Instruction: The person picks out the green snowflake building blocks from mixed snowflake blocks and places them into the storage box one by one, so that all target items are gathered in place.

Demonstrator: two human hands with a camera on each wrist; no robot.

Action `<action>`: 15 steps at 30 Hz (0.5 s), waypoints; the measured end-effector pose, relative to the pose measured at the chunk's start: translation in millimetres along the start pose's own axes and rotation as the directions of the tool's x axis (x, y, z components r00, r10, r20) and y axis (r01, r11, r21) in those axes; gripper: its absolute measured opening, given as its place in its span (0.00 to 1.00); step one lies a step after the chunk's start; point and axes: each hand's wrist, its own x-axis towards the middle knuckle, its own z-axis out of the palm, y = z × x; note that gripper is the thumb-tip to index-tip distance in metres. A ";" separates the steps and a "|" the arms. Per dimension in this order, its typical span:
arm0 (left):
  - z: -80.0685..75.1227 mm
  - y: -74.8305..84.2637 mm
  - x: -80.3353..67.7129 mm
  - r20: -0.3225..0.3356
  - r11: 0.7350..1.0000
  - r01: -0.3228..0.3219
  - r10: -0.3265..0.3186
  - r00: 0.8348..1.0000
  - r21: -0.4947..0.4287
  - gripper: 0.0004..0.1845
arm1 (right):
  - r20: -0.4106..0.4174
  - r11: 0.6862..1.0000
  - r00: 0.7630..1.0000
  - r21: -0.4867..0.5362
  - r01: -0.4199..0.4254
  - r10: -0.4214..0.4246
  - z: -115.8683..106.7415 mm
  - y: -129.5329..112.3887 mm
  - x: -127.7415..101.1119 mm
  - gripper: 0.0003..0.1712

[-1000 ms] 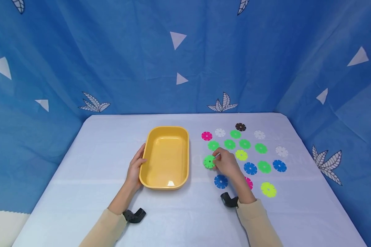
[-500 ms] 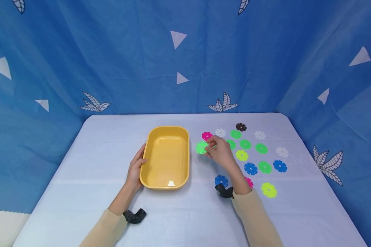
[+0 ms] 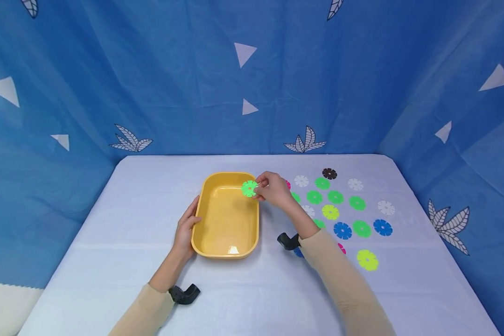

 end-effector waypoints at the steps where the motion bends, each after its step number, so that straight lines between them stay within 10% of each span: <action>1: 0.0 0.0 0.0 0.000 1.000 0.000 0.000 1.000 0.000 0.35 | 0.015 1.000 1.000 0.000 -0.014 0.014 2.9 -2.0 3.4 0.14; 15: -0.2 -0.3 1.2 -0.009 1.000 -0.002 0.002 1.000 0.007 0.36 | 0.135 0.999 0.991 -0.047 0.023 -0.017 47.2 -15.5 36.4 0.14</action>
